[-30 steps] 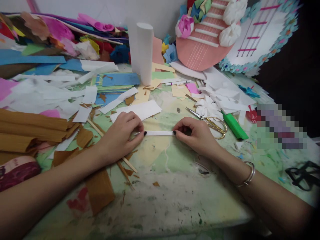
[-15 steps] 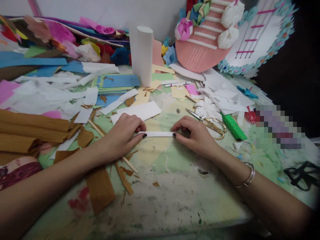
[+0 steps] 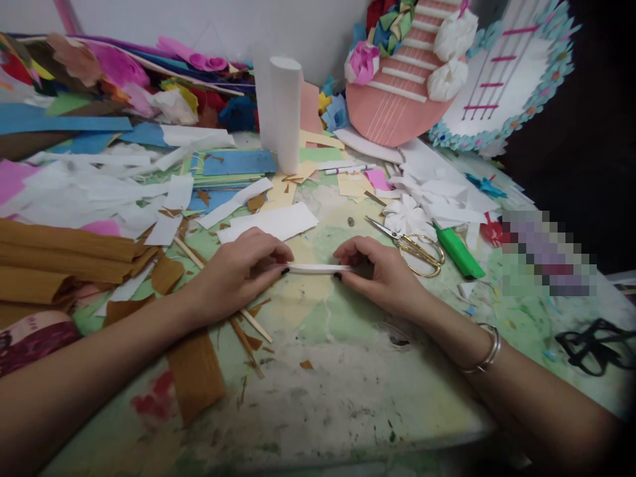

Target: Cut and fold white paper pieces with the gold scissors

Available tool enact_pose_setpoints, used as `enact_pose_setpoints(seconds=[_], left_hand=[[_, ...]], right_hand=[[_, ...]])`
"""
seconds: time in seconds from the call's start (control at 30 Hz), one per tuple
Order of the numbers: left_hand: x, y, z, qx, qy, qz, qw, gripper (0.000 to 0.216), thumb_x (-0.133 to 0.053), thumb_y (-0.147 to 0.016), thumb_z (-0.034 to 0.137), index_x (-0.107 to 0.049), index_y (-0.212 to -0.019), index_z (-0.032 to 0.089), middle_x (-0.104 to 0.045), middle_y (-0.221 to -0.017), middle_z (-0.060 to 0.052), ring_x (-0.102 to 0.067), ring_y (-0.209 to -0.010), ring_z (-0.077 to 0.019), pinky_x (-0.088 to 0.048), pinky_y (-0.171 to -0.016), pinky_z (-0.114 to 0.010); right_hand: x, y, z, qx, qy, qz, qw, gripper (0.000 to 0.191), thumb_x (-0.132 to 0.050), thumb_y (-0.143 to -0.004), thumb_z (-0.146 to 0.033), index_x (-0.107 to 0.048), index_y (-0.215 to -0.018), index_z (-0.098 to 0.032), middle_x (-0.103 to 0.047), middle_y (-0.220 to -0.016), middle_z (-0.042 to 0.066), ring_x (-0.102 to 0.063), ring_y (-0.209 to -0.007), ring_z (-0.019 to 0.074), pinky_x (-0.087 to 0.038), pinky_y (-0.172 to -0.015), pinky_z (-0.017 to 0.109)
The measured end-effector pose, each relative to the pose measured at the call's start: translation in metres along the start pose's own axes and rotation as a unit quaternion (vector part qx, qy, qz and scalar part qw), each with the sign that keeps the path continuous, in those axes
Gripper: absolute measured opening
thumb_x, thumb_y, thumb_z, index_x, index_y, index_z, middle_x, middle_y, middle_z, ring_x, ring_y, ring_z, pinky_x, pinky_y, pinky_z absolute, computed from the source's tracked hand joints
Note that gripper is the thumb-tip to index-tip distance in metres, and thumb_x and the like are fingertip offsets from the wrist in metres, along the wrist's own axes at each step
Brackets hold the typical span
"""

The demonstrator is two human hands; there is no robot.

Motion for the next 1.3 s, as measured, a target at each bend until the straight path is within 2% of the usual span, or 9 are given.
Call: enact_pose_setpoints(seconds=[0.13,0.27,0.47,0.63,0.87,1.0,1.17,1.3], left_hand=[[0.000,-0.001,0.009,-0.036,0.008,-0.001,0.999,0.020,-0.046,-0.087,0.026,-0.064,-0.093,0.019,-0.062,-0.081,-0.005,-0.053,-0.082,-0.0182,-0.043,-0.073,-0.031],[0.000,-0.002,0.008,-0.030,0.012,-0.002,0.999,0.021,-0.046,-0.087,0.026,-0.067,-0.089,0.019,-0.063,-0.079,-0.006,-0.054,-0.081,-0.0184,-0.043,-0.072,-0.032],[0.001,-0.001,0.007,-0.018,0.001,0.004,1.000,0.023,-0.043,-0.086,0.020,-0.066,-0.085,0.018,-0.060,-0.074,-0.005,-0.053,-0.076,-0.0177,-0.042,-0.069,-0.031],[0.000,0.000,0.013,-0.035,-0.005,-0.002,0.999,0.018,-0.044,-0.084,0.022,-0.061,-0.083,0.018,-0.058,-0.074,-0.005,-0.052,-0.076,-0.0183,-0.041,-0.068,-0.031],[0.007,0.000,0.010,-0.001,0.025,0.022,0.999,0.018,-0.045,-0.084,0.026,-0.060,-0.083,0.017,-0.060,-0.079,-0.004,-0.053,-0.072,-0.0149,-0.041,-0.063,-0.026],[0.003,-0.001,0.005,0.019,0.054,-0.005,0.998,0.018,-0.046,-0.083,0.026,-0.062,-0.080,0.017,-0.059,-0.074,-0.003,-0.051,-0.067,-0.0133,-0.038,-0.059,-0.025],[-0.006,-0.001,-0.006,0.058,0.066,-0.041,0.995,0.014,-0.047,-0.081,0.024,-0.058,-0.088,0.017,-0.059,-0.075,-0.001,-0.049,-0.065,-0.0122,-0.037,-0.058,-0.025],[-0.008,-0.003,-0.001,0.048,0.013,-0.043,0.998,0.010,-0.045,-0.080,0.022,-0.052,-0.085,0.017,-0.054,-0.070,0.000,-0.047,-0.065,-0.0137,-0.036,-0.059,-0.026]], right_hand=[[-0.002,0.000,0.000,-0.004,-0.006,-0.001,1.000,0.014,-0.059,-0.077,-0.014,-0.063,-0.089,-0.019,-0.060,-0.077,0.002,-0.052,-0.073,0.0134,-0.040,-0.066,0.026],[0.003,0.001,0.003,-0.015,-0.018,0.025,0.999,0.010,-0.061,-0.077,-0.014,-0.066,-0.085,-0.019,-0.061,-0.077,0.002,-0.053,-0.071,0.0127,-0.041,-0.063,0.025],[0.000,0.001,-0.008,0.025,0.002,0.017,1.000,0.016,-0.058,-0.077,-0.007,-0.068,-0.081,-0.019,-0.060,-0.071,0.002,-0.052,-0.074,0.0143,-0.039,-0.066,0.027],[0.001,0.001,-0.019,0.045,-0.005,0.021,0.999,0.013,-0.056,-0.074,-0.008,-0.064,-0.077,-0.017,-0.057,-0.070,0.001,-0.049,-0.072,0.0141,-0.038,-0.066,0.027],[-0.004,0.004,-0.002,-0.041,-0.089,0.006,0.995,0.012,-0.051,-0.081,-0.016,-0.062,-0.084,-0.017,-0.055,-0.067,-0.002,-0.042,-0.056,0.0087,-0.031,-0.052,0.022],[-0.001,0.003,-0.002,-0.031,-0.052,0.018,0.998,0.011,-0.055,-0.079,-0.015,-0.065,-0.081,-0.018,-0.058,-0.071,0.000,-0.048,-0.065,0.0109,-0.035,-0.059,0.024],[-0.002,0.001,-0.002,-0.016,-0.019,0.010,1.000,0.014,-0.055,-0.079,-0.013,-0.066,-0.081,-0.020,-0.064,-0.077,0.001,-0.053,-0.076,0.0144,-0.038,-0.069,0.027],[-0.005,-0.001,-0.006,0.005,0.002,0.002,1.000,0.020,-0.051,-0.079,-0.009,-0.066,-0.084,-0.020,-0.066,-0.080,0.001,-0.052,-0.079,0.0155,-0.038,-0.073,0.029]])
Point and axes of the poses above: each hand's wrist, its own y-axis away from the middle knuckle, its own x-axis out of the back of the hand, z = x × y, the point moved 10 cm from there along -y, towards the middle knuckle
